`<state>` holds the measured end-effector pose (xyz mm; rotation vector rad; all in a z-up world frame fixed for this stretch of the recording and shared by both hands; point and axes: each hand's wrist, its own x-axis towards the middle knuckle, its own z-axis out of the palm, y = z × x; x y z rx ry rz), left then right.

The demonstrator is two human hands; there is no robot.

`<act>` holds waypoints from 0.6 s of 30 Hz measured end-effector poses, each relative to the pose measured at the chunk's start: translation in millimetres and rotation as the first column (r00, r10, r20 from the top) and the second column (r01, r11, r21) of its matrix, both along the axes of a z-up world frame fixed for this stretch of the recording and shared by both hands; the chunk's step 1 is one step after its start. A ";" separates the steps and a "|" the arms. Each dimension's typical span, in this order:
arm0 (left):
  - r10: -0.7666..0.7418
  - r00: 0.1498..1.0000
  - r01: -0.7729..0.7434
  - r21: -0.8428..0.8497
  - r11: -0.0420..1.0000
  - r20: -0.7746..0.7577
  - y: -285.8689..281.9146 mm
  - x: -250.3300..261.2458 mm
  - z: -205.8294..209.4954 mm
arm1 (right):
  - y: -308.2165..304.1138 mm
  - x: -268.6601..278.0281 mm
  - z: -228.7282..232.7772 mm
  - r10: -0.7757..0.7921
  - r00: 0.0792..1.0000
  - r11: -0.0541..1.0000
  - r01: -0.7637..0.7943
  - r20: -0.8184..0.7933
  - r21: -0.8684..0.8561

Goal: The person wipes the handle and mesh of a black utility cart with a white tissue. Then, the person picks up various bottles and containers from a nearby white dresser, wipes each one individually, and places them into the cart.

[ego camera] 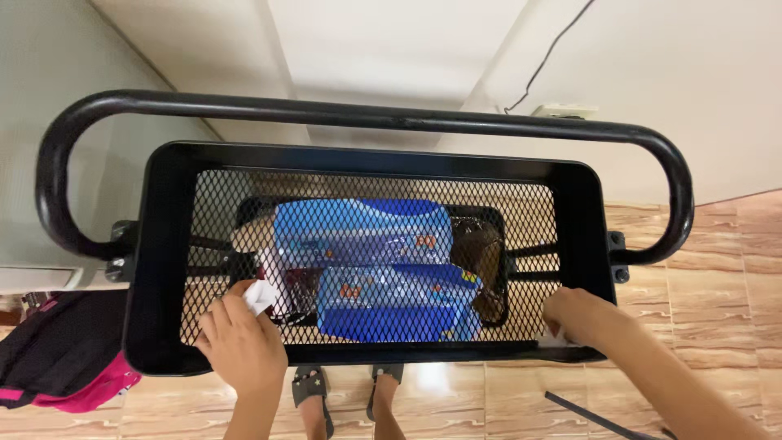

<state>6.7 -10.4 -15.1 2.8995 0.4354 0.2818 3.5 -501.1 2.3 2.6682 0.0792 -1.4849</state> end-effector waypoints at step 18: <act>0.013 1.000 -0.009 -0.132 0.991 0.029 2.0 4.1 14.3 | 325.6 20.1 -46.6 -0.211 0.845 0.410 -0.380 0.492 0.829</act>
